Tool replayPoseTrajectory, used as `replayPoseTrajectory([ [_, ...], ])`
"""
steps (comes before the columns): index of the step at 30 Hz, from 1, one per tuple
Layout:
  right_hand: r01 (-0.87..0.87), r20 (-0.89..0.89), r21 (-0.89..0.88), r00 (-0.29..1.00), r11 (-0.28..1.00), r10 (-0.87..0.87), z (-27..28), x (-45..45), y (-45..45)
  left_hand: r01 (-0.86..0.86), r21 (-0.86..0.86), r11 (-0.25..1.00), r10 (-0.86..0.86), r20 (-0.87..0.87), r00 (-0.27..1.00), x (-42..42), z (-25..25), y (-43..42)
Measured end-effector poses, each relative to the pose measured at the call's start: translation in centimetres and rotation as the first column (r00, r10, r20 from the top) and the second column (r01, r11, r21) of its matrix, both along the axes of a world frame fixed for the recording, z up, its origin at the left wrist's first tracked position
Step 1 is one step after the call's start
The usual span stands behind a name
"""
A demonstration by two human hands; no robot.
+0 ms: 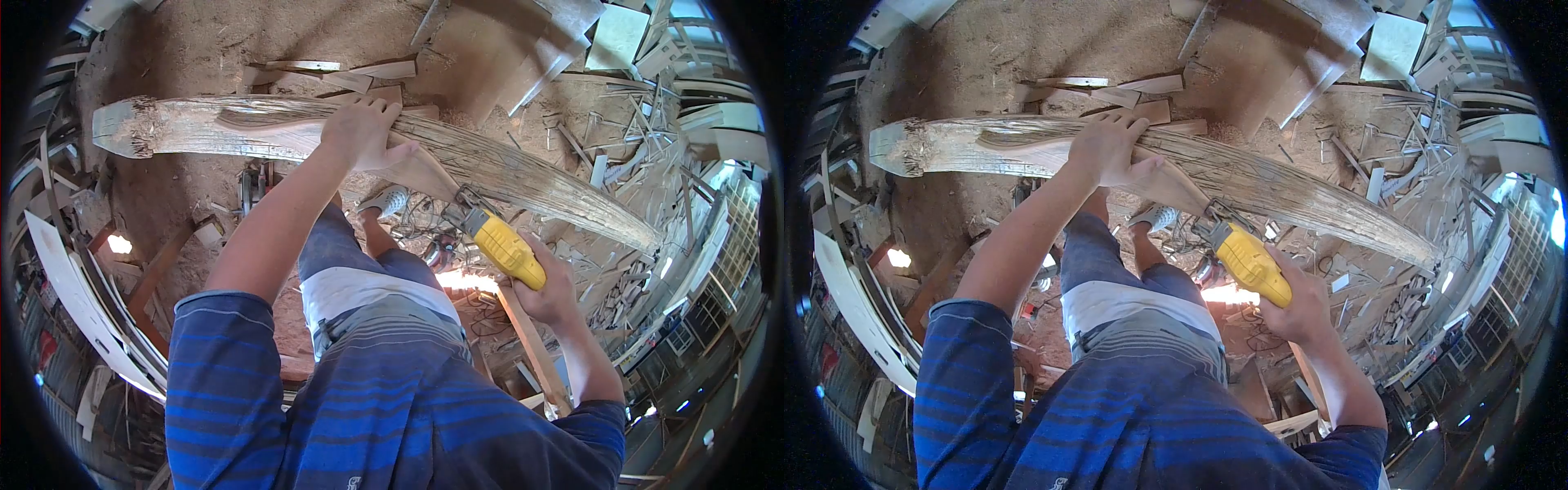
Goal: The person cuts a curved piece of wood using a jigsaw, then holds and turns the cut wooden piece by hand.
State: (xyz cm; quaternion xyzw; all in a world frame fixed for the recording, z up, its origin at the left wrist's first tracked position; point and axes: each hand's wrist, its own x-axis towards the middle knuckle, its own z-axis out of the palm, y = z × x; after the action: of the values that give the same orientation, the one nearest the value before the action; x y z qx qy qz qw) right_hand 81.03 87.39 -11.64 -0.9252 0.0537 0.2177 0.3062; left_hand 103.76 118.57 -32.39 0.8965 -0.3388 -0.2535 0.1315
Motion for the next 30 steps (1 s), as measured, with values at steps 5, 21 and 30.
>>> replayPoseTrajectory([
  [5,0.015,-0.038,0.027,0.999,1.000,-0.013,0.2,0.4,0.2,0.002,0.010,1.000,-0.002,0.005,1.000,-0.1,0.4,0.0],
  [21,-0.004,-0.044,0.053,0.999,0.999,0.006,0.1,0.7,0.2,-0.004,-0.008,1.000,0.004,0.024,1.000,0.0,0.3,0.0],
  [30,-0.035,-0.065,0.055,0.997,0.998,0.039,0.0,1.3,-0.2,0.004,-0.010,1.000,-0.004,0.040,0.999,-0.1,0.3,0.0],
])
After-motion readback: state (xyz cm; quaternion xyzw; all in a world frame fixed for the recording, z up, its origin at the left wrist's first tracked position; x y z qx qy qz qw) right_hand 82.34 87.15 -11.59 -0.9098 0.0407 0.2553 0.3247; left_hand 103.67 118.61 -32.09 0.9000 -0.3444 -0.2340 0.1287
